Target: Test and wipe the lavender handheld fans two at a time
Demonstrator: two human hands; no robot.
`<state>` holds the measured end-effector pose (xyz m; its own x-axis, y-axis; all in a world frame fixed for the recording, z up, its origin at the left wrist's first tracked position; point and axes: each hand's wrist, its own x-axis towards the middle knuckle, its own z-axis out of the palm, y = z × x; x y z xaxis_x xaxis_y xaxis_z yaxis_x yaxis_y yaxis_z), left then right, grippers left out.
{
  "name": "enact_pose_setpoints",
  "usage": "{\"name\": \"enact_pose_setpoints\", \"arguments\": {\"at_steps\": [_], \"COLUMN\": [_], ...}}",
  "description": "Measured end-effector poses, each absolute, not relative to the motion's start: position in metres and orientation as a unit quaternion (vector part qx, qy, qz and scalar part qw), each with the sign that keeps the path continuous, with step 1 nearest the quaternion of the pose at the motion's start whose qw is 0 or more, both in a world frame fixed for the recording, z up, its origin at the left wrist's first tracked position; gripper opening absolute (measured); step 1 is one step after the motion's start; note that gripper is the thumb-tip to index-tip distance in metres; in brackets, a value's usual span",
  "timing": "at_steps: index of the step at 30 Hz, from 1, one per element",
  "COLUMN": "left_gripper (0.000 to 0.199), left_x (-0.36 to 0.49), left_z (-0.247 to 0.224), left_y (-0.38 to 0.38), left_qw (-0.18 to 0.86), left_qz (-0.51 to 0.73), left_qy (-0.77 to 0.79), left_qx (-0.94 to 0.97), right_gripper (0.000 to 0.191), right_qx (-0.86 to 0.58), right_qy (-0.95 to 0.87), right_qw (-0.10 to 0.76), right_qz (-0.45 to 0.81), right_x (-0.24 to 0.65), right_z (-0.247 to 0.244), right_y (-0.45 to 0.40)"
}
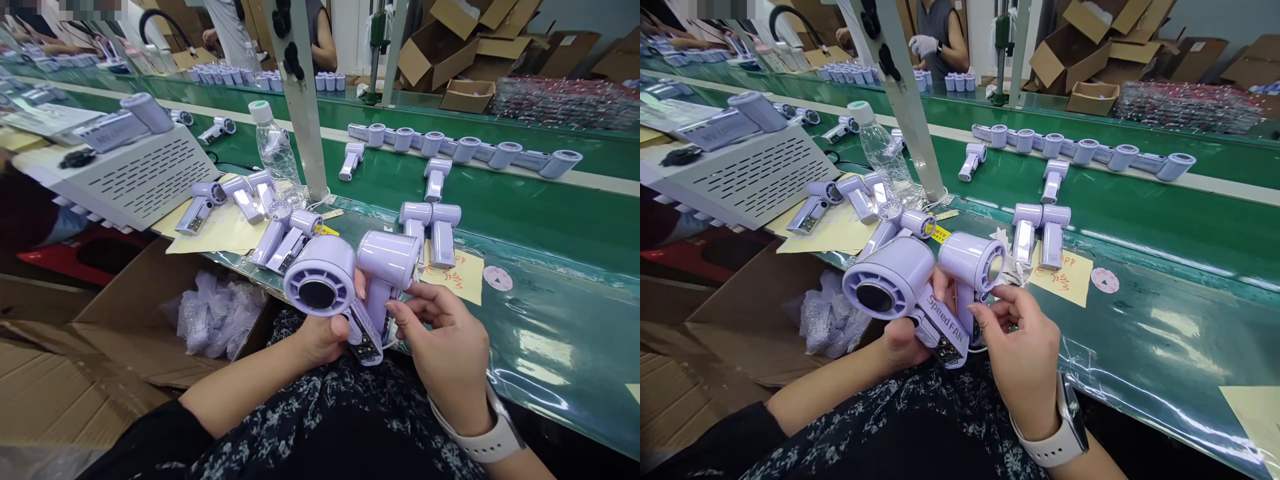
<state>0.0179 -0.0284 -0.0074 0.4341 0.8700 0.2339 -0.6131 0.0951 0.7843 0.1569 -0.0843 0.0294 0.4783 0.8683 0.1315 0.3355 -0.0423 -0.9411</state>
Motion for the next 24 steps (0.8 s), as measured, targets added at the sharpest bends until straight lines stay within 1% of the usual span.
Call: {"name": "enact_pose_setpoints", "arguments": {"at_steps": [6, 9, 15, 20, 24], "left_gripper": [0.061, 0.061, 0.061, 0.065, 0.061], "left_x": [0.017, 0.017, 0.018, 0.019, 0.019], "left_z": [-0.009, -0.009, -0.005, -0.005, -0.003], "left_y": [-0.030, -0.030, -0.031, -0.032, -0.033], "left_qw": [0.732, 0.746, 0.736, 0.724, 0.730], "left_qz": [0.504, 0.494, 0.500, 0.507, 0.501], "left_qy": [0.118, 0.113, 0.120, 0.155, 0.133], "left_qx": [0.443, 0.433, 0.439, 0.441, 0.446], "right_gripper": [0.029, 0.029, 0.029, 0.029, 0.029], "right_qx": [-0.659, -0.643, -0.636, -0.643, -0.630], "right_qy": [-0.396, -0.375, -0.370, -0.368, -0.356], "right_qw": [0.548, 0.560, 0.567, 0.566, 0.561], "right_qz": [0.329, 0.364, 0.370, 0.362, 0.402], "right_x": [0.155, 0.154, 0.154, 0.155, 0.155], "right_z": [0.035, 0.039, 0.040, 0.038, 0.038], "right_y": [-0.082, -0.081, -0.083, -0.082, -0.082]}}
